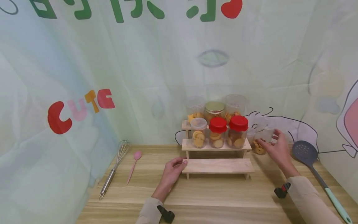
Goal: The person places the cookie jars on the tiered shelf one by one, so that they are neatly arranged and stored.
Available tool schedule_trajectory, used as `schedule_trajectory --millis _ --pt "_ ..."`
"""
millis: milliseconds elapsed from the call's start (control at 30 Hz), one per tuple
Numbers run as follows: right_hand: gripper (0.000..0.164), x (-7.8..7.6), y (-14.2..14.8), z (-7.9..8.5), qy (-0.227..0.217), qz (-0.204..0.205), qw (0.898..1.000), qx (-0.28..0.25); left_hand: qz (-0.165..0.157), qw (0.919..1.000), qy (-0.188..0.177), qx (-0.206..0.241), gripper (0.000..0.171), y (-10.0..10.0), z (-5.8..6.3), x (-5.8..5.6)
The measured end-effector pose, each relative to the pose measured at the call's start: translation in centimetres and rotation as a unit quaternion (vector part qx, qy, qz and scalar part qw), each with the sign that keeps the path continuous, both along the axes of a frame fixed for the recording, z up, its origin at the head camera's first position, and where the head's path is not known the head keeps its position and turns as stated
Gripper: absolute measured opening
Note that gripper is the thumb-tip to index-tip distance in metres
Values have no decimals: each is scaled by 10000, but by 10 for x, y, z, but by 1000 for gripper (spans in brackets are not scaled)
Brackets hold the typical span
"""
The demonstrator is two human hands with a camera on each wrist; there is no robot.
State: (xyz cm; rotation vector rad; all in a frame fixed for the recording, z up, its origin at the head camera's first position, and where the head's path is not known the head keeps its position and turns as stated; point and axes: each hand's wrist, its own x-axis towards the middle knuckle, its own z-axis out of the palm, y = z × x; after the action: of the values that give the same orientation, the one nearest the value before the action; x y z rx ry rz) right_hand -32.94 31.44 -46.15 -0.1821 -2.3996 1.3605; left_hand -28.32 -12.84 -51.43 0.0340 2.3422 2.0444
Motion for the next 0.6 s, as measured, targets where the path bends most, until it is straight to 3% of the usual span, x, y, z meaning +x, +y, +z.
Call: schedule_trajectory --millis 300,600 --pt "103 -8 1 2 -358 68 9993 126 -24 10000 -30 1 51 0 -2 -1" --pt "101 -1 3 -2 -261 168 9995 0 28 9999 -26 -120 53 -1 0 -1"
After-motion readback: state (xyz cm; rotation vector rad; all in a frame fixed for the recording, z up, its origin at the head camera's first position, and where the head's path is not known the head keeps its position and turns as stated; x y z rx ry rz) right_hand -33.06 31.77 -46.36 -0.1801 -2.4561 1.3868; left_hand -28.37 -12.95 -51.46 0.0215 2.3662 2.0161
